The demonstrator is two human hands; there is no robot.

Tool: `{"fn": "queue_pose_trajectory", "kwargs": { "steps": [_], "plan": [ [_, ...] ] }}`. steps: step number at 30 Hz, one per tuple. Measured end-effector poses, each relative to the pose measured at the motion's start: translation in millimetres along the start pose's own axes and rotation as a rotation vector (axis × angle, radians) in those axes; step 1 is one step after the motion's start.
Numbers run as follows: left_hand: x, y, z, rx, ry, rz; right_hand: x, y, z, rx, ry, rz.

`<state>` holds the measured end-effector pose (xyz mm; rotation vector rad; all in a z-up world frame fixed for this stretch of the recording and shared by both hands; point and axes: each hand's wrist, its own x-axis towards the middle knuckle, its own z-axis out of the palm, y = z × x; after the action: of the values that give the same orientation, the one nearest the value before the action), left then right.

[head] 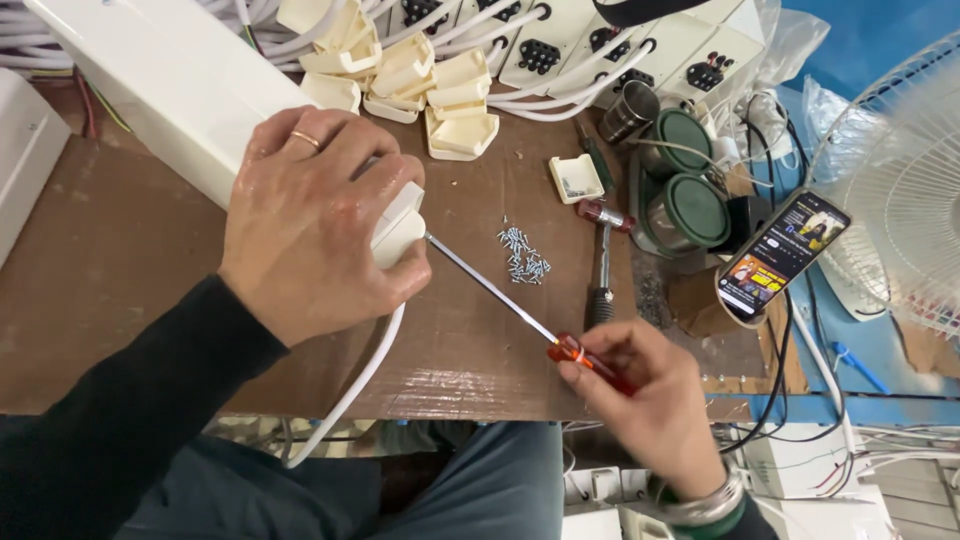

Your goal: Assembling white plastic electrical enclosures by attaching side covers and using a screwdriver to secure or align components.

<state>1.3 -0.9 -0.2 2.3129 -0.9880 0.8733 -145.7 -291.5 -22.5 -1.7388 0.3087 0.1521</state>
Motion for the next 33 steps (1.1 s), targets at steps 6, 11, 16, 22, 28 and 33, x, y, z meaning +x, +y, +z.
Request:
{"fn": "queue_pose_trajectory", "kwargs": {
  "steps": [6,11,16,22,28,33],
  "plan": [
    [0,0,1,-0.002,-0.007,-0.015,5,22,-5,-0.706,0.226,-0.723],
    [2,3,-2,-0.003,-0.009,-0.009,21,16,-22,0.418,-0.332,0.199],
    [2,1,-1,0.003,-0.02,-0.015,-2,-11,8,0.11,0.017,0.13],
    [2,-2,3,0.038,-0.02,0.006,13,22,-12,-0.409,0.182,-0.321],
    [-2,1,-2,-0.028,0.027,0.004,19,33,-26,0.618,-0.479,0.279],
    [-2,-3,1,-0.053,0.005,0.033,-7,25,1,-0.495,0.159,-0.531]
  ]
}}
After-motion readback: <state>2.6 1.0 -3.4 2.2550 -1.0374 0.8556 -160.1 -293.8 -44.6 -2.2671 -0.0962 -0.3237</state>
